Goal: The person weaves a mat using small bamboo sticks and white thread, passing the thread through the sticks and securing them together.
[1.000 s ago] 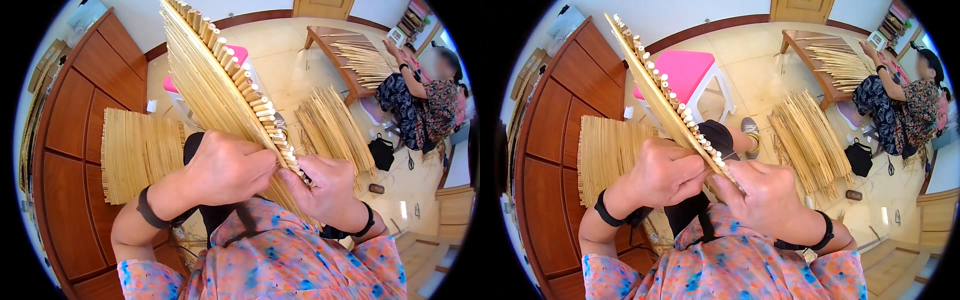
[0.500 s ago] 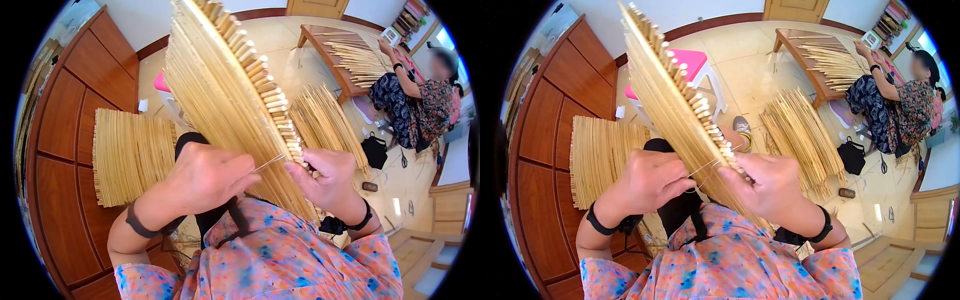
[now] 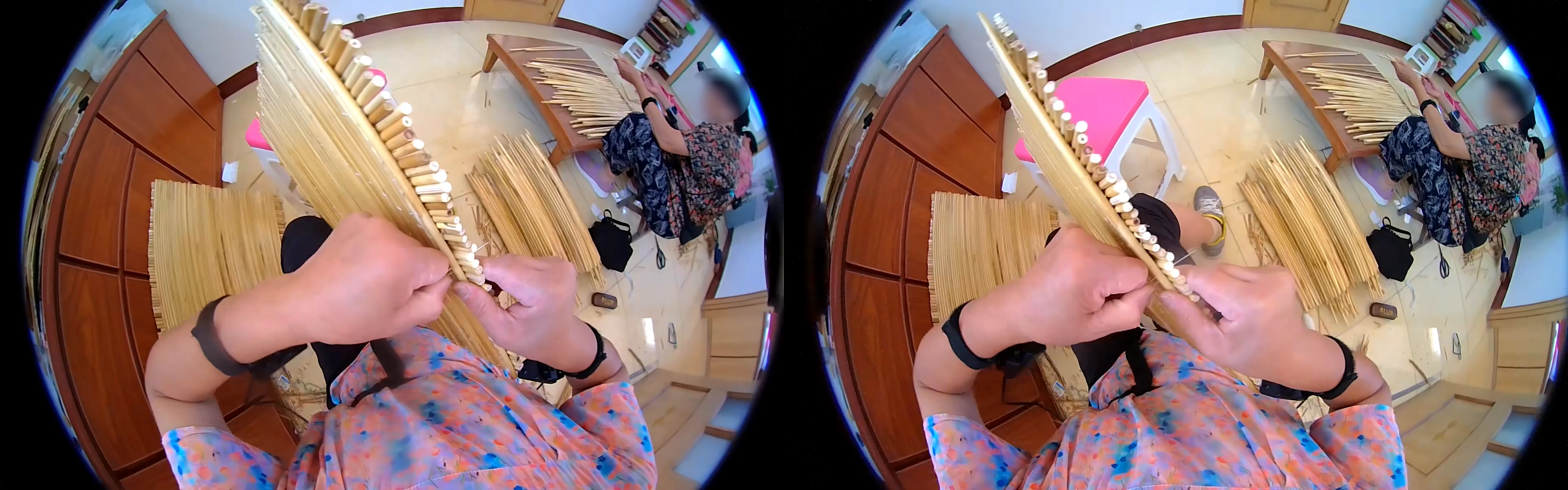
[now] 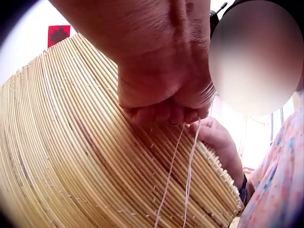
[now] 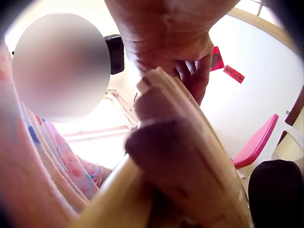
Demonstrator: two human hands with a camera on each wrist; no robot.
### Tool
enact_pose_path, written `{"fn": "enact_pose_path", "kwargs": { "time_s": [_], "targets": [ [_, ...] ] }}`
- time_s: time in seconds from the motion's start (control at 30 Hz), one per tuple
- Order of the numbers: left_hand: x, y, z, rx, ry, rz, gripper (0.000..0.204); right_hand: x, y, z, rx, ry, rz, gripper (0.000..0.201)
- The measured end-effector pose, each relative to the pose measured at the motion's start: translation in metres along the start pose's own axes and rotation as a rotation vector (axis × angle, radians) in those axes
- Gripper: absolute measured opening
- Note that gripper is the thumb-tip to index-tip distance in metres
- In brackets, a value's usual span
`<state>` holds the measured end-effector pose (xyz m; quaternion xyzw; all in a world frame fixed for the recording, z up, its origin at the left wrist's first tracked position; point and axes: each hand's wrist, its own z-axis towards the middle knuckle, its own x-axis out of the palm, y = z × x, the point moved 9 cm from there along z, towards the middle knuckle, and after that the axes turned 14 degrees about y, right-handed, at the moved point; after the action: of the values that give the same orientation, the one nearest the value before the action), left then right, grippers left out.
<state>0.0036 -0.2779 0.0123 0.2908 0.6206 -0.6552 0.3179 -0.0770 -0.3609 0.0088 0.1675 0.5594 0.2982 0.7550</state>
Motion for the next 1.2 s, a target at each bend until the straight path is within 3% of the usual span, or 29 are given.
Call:
{"fn": "enact_pose_path", "kwargs": {
  "time_s": [0.13, 0.27, 0.37, 0.57, 0.7, 0.93, 0.97, 1.07, 1.2],
  "targets": [
    [0.006, 0.002, -0.005, 0.060, 0.034, -0.052, 0.019, 0.002, 0.001, 0.001, -0.005, -0.018, 0.037, 0.017],
    [0.003, -0.005, -0.013, 0.132, 0.083, 0.138, 0.019, -0.001, 0.003, 0.002, -0.049, -0.021, 0.022, 0.016],
    [-0.005, -0.008, -0.007, 0.104, 0.092, 0.308, 0.018, -0.002, -0.002, 0.004, -0.051, 0.019, -0.022, 0.017],
    [-0.008, -0.013, 0.000, 0.072, 0.110, 0.336, 0.019, -0.001, 0.001, 0.005, -0.072, -0.023, 0.028, 0.018],
    [-0.003, -0.006, -0.002, -0.083, 0.047, 0.041, 0.020, -0.002, 0.006, 0.005, -0.072, -0.032, 0.015, 0.020],
    [-0.011, -0.010, -0.004, 0.063, 0.072, 0.224, 0.018, 0.002, 0.003, 0.006, -0.074, -0.015, 0.033, 0.020],
    [-0.007, -0.013, -0.005, 0.087, 0.034, 0.142, 0.022, 0.002, 0.001, 0.006, -0.065, -0.005, 0.039, 0.019],
    [-0.008, -0.010, -0.007, 0.130, 0.115, 0.345, 0.020, 0.000, -0.002, 0.005, -0.045, -0.044, 0.067, 0.016],
    [-0.012, -0.010, -0.011, 0.115, 0.077, 0.206, 0.027, -0.003, -0.005, 0.005, -0.011, -0.066, 0.067, 0.013]
  ]
}}
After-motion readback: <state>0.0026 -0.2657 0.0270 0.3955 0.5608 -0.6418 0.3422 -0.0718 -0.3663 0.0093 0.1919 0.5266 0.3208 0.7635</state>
